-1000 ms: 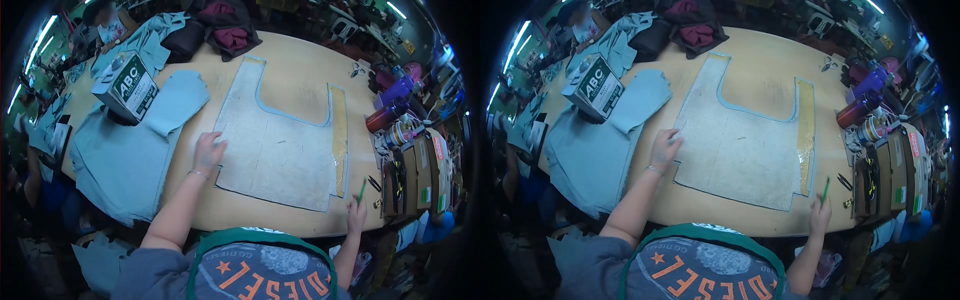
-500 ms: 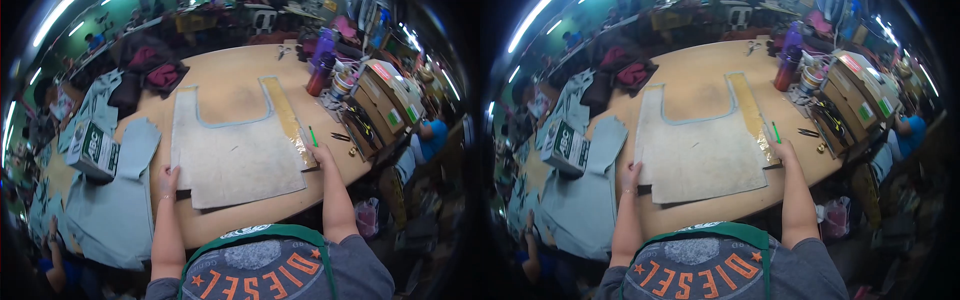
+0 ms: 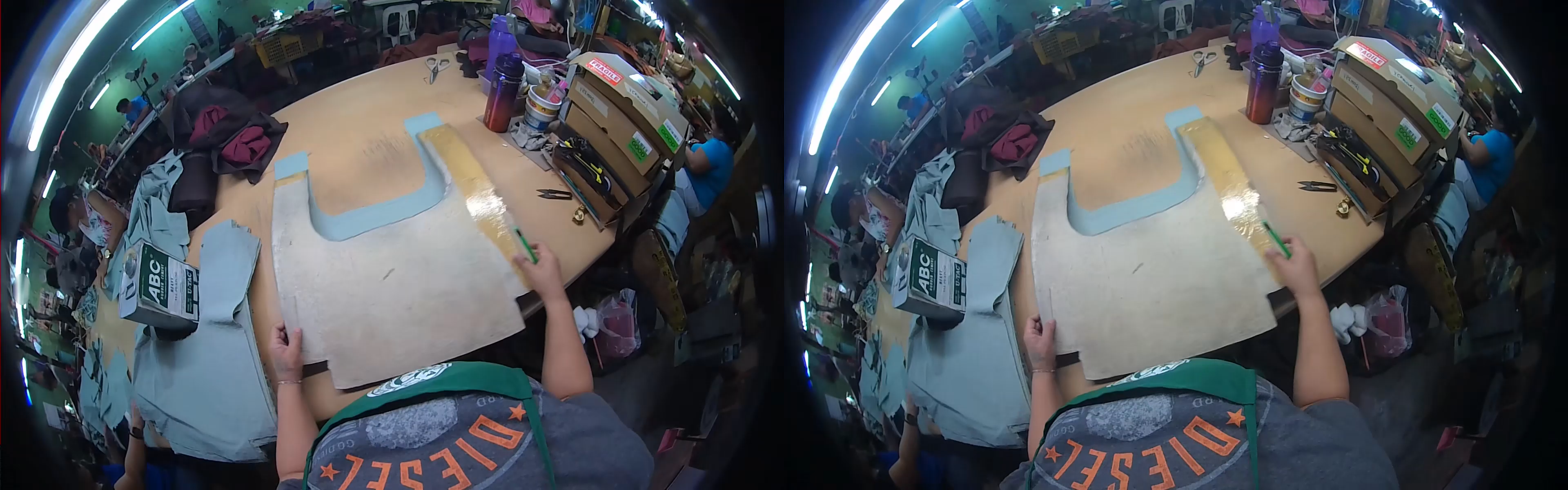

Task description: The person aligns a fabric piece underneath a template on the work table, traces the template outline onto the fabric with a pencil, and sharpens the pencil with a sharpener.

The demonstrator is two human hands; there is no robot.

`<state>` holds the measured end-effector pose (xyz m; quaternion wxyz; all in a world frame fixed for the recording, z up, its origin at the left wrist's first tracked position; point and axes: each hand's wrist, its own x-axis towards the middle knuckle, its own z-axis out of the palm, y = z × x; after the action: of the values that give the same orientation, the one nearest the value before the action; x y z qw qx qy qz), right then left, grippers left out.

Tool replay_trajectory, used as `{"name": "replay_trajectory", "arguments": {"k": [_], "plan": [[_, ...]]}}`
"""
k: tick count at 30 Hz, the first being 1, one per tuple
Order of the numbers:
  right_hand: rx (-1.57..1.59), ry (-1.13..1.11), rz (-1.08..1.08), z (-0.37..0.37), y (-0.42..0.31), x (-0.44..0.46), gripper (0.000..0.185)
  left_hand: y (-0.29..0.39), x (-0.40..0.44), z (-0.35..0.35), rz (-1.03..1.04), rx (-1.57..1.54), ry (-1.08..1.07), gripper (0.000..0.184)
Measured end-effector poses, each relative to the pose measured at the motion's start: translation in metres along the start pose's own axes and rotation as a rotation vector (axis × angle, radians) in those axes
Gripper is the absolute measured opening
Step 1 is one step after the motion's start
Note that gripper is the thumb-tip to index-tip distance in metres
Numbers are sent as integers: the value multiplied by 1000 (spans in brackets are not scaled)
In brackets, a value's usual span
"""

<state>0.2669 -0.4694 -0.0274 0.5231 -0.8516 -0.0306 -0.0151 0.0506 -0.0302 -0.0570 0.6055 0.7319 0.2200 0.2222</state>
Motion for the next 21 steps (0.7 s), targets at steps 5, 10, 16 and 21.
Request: {"name": "replay_trajectory", "arguments": {"k": [5,10,16,21], "plan": [[-528,256,-227,-52,14,18,24,15,5,29,409,854,163,42],[-716,394,-283,-35,32,40,22,13,31,38,131,819,200,65],[-774,338,-398,-3,39,38,21,20,31,53,-6,557,191,74],[-753,329,-433,-6,43,40,20,6,31,51,-124,477,186,52]]}}
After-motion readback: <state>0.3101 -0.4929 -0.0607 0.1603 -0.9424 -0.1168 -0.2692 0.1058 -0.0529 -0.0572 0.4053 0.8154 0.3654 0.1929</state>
